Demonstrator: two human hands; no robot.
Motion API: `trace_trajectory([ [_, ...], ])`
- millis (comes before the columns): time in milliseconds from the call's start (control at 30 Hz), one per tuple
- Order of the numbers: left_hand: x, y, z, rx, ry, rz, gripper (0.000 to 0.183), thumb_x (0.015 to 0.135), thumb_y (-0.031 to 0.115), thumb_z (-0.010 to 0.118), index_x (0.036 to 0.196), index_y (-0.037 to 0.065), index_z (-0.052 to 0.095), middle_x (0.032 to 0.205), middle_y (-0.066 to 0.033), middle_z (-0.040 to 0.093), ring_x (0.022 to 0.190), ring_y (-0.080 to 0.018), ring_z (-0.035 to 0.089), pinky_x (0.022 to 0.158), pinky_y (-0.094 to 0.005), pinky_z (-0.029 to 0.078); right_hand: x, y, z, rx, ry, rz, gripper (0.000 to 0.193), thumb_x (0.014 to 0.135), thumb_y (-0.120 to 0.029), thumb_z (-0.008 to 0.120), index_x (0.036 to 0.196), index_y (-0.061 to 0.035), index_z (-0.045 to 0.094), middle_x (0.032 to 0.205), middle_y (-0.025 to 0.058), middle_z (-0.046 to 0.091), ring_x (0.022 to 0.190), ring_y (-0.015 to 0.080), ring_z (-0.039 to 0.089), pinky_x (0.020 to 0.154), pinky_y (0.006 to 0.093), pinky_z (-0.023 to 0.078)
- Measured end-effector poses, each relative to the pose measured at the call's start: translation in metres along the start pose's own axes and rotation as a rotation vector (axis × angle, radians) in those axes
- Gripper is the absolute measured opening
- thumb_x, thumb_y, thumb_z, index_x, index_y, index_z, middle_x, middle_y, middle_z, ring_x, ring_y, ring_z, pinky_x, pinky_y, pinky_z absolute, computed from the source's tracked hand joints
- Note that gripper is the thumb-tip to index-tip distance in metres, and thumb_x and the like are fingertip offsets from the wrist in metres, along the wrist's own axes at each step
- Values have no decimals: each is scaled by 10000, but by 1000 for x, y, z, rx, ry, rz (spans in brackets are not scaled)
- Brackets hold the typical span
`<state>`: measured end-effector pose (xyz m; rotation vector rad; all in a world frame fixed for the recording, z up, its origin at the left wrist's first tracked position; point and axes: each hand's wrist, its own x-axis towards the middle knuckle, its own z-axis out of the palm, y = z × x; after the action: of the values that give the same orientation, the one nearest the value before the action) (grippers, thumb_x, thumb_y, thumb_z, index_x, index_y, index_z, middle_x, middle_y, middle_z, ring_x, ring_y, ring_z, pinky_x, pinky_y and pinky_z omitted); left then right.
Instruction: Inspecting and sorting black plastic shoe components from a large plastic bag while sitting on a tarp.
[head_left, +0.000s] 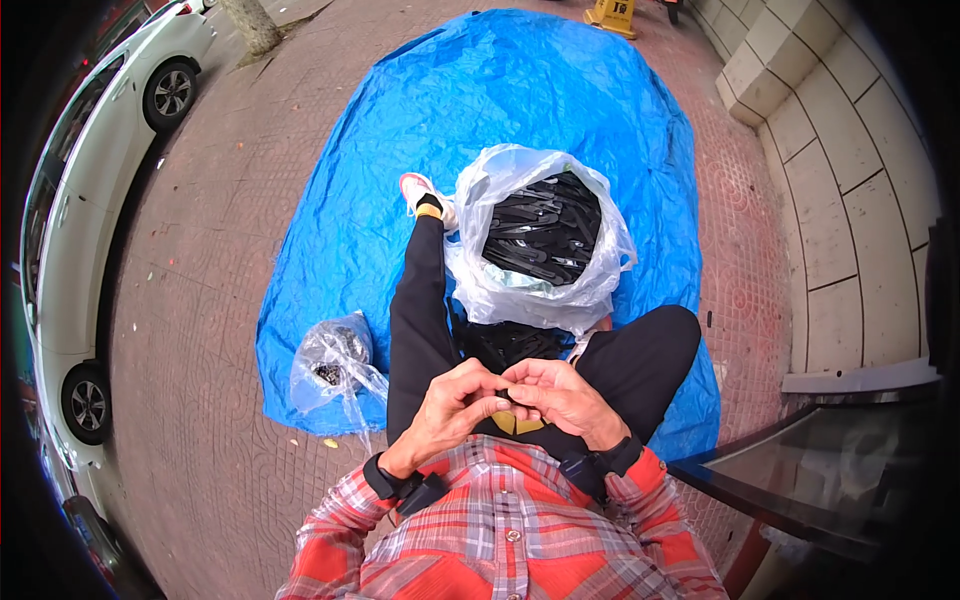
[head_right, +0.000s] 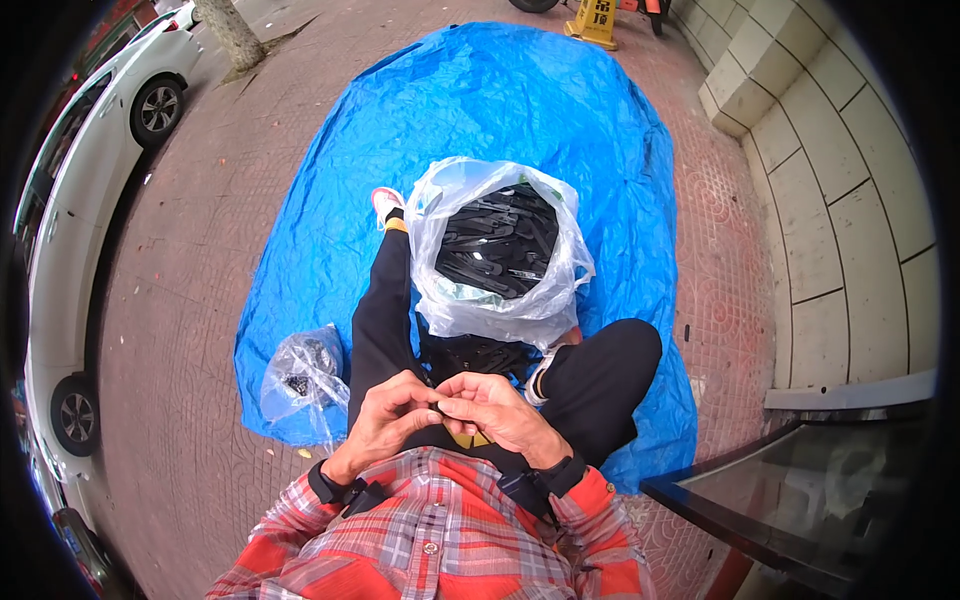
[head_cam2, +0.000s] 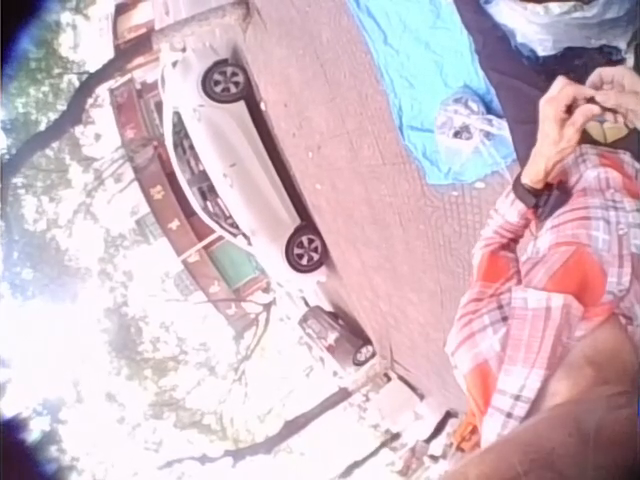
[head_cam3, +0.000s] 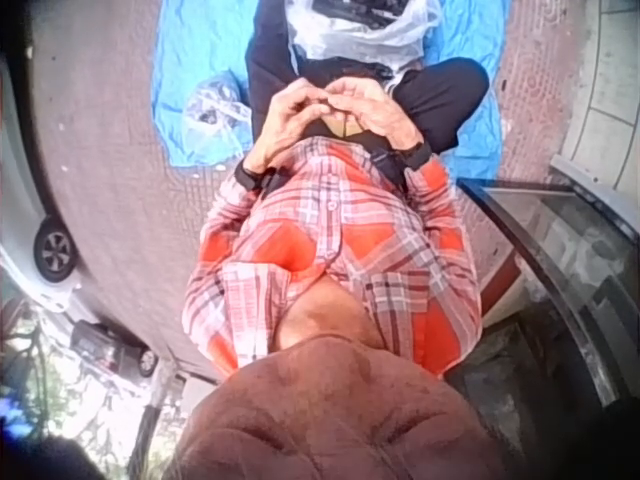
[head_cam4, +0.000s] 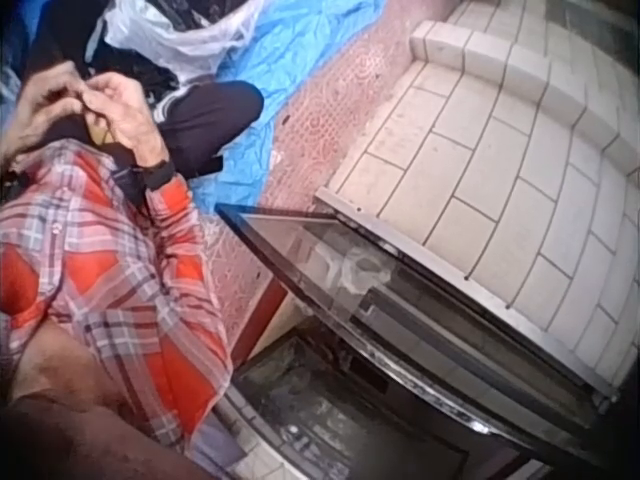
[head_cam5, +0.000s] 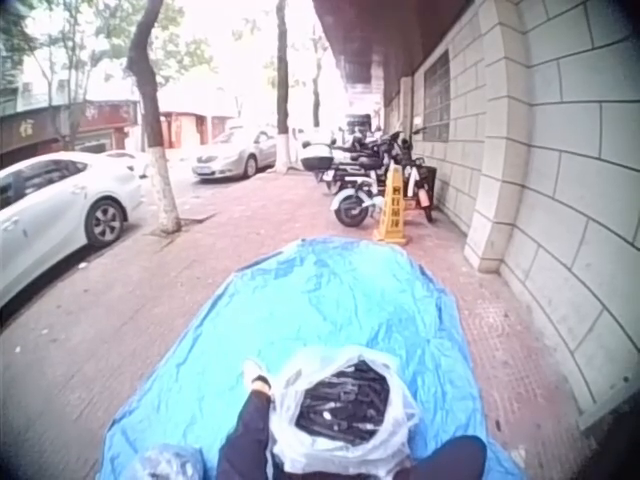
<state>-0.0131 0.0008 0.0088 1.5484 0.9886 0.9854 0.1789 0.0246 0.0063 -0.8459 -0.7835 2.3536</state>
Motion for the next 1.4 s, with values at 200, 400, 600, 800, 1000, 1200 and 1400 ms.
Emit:
trace_trajectory([
  [200,-4,0,2,-31,36,-62,192,749,104,691,921,31,646,714,-23,503,612,-101,462,555,-225,373,-1,4,1,-21,-8,-93,261,857,-77,555,1081,53,528,813,48,598,655,66,553,520,156,420],
  [400,1,2,-3,63,-48,75,219,723,117,711,915,34,646,715,-21,499,655,-117,477,575,-243,380,-1,9,6,-49,41,-59,219,868,-140,572,1011,25,557,796,33,598,625,54,537,498,154,396],
  [600,6,8,-7,165,40,25,430,664,164,772,1032,44,586,789,13,512,646,-90,445,566,-220,362,-6,5,-1,-192,-35,80,271,882,-289,558,849,-21,578,719,8,577,562,36,490,467,155,340],
  [800,0,-18,8,-363,-16,-404,296,750,94,697,1005,21,566,714,49,494,571,-19,359,508,-186,320,10,36,-9,-659,322,-236,243,861,-239,592,750,-25,563,629,-12,537,559,28,486,464,179,360],
  [1000,2,-35,7,-272,-29,-457,174,797,53,624,958,-6,598,702,29,550,588,-20,423,515,-180,352,20,45,-20,-824,527,-335,359,817,-274,643,626,5,523,497,31,446,484,65,373,425,279,321],
  [1200,19,-102,16,-191,42,-520,203,795,30,603,993,-9,582,672,0,582,525,-83,461,503,-231,404,42,-1,-36,-1256,651,-657,90,818,-101,554,868,-27,564,815,163,548,782,336,531,684,410,422],
  [1400,14,-137,1,-254,141,-512,305,770,-88,494,1064,-18,534,937,-91,564,831,-159,549,721,-257,459,107,-64,-109,-1579,728,-604,142,772,-113,582,879,-22,565,819,170,556,787,348,537,697,430,433],
])
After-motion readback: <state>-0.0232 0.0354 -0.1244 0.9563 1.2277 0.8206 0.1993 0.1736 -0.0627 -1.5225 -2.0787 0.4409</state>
